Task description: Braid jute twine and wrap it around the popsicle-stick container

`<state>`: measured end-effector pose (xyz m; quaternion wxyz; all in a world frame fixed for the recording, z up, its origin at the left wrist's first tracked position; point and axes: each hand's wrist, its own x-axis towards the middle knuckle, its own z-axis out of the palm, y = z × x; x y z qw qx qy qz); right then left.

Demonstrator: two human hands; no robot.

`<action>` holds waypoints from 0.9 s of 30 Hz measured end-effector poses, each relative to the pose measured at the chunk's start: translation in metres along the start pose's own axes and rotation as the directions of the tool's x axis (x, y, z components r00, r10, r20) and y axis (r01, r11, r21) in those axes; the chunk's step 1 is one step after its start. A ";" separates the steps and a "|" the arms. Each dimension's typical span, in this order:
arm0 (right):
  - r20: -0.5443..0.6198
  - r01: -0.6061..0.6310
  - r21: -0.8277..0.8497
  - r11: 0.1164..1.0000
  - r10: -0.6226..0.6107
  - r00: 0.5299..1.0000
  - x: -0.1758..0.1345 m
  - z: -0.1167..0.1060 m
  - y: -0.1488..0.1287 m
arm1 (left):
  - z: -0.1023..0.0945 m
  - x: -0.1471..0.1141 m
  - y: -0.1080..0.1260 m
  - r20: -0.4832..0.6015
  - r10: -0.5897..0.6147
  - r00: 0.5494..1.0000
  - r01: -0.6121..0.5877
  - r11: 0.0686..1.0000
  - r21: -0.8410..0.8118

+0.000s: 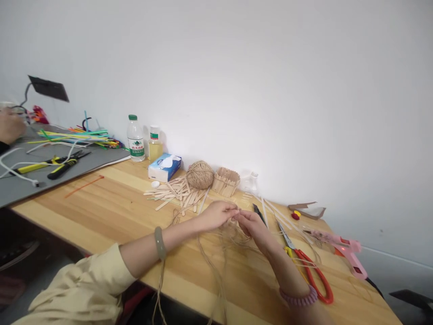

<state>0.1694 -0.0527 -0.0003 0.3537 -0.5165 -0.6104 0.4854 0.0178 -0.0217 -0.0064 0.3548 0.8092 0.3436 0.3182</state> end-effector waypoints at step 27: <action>0.467 0.425 -0.306 0.852 -0.255 0.847 -0.012 0.016 -0.005 | -0.033 0.014 -0.009 -0.156 -0.304 0.940 0.172 0.816 -0.552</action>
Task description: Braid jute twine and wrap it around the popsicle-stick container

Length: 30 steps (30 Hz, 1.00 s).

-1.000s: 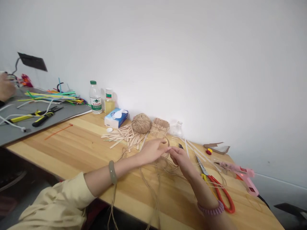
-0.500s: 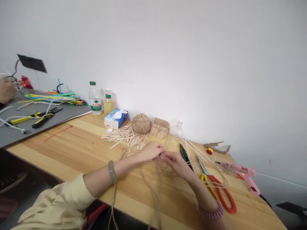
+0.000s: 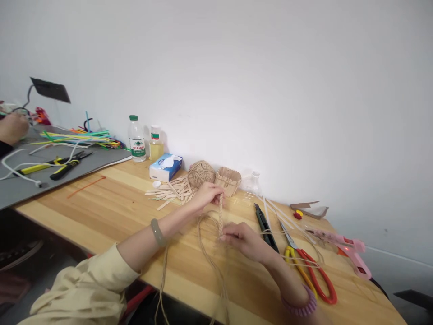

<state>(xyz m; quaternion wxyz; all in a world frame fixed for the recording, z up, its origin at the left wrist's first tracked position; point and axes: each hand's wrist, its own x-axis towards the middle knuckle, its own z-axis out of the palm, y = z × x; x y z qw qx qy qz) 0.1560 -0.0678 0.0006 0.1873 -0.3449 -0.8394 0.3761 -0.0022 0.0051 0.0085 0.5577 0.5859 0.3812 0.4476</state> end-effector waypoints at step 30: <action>-0.100 -0.277 0.196 0.941 0.301 0.948 -0.007 -0.025 0.027 | 0.015 -0.007 -0.027 0.593 -0.236 0.769 0.133 0.968 0.213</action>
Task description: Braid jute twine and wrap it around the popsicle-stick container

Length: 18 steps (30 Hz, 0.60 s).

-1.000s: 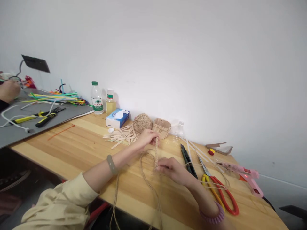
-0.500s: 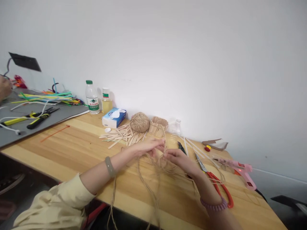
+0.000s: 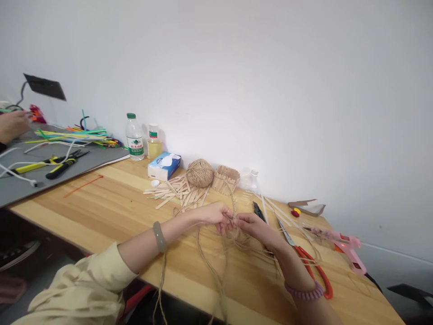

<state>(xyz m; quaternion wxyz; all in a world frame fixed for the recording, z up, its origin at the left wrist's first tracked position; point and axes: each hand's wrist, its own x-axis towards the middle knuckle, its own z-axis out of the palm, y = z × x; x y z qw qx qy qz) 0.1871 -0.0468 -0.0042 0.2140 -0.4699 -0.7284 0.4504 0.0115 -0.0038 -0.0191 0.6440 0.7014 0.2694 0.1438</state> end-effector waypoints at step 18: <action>-0.217 0.032 -0.490 0.871 -0.157 0.963 -0.010 0.003 -0.019 | -0.004 -0.002 0.005 -0.199 0.121 0.973 -0.120 0.993 0.017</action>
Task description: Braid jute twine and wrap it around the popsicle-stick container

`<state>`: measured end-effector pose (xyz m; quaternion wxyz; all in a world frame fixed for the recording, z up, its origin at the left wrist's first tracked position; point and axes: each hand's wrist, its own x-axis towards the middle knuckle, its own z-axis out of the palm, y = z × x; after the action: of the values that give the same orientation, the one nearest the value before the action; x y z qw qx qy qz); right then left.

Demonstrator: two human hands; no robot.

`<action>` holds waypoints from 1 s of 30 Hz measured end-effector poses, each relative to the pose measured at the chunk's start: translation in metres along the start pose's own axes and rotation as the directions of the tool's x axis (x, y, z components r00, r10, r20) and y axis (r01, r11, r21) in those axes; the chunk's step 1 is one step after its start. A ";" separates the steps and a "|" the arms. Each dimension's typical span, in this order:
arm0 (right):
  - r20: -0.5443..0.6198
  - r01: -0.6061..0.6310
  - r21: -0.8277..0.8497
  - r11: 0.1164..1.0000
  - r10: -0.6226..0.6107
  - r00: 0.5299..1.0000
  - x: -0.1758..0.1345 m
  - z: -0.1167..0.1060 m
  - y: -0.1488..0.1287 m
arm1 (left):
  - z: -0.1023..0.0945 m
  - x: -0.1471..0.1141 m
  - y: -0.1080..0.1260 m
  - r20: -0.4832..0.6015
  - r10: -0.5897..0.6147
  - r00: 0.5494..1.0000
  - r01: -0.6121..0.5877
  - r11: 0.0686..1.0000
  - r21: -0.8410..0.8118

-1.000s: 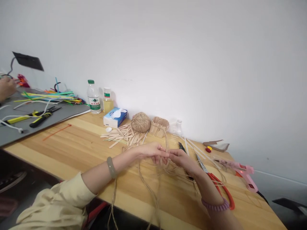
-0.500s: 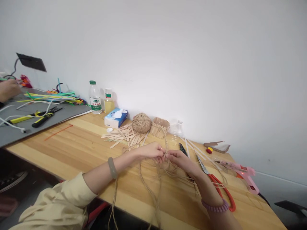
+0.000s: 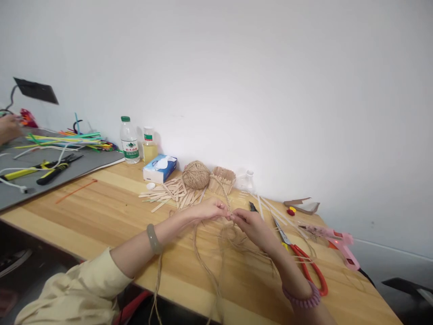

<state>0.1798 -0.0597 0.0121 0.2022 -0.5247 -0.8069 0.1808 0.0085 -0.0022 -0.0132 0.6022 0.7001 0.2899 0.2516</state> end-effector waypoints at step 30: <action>0.048 -0.153 0.680 0.718 0.165 0.985 0.002 0.012 -0.010 | 0.009 -0.001 0.008 -0.175 0.075 0.982 -0.096 0.989 -0.114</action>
<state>0.1650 -0.0629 0.0073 0.3704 -0.4829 -0.6349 0.4759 0.0147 -0.0097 -0.0065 0.6054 0.6499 0.2940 0.3530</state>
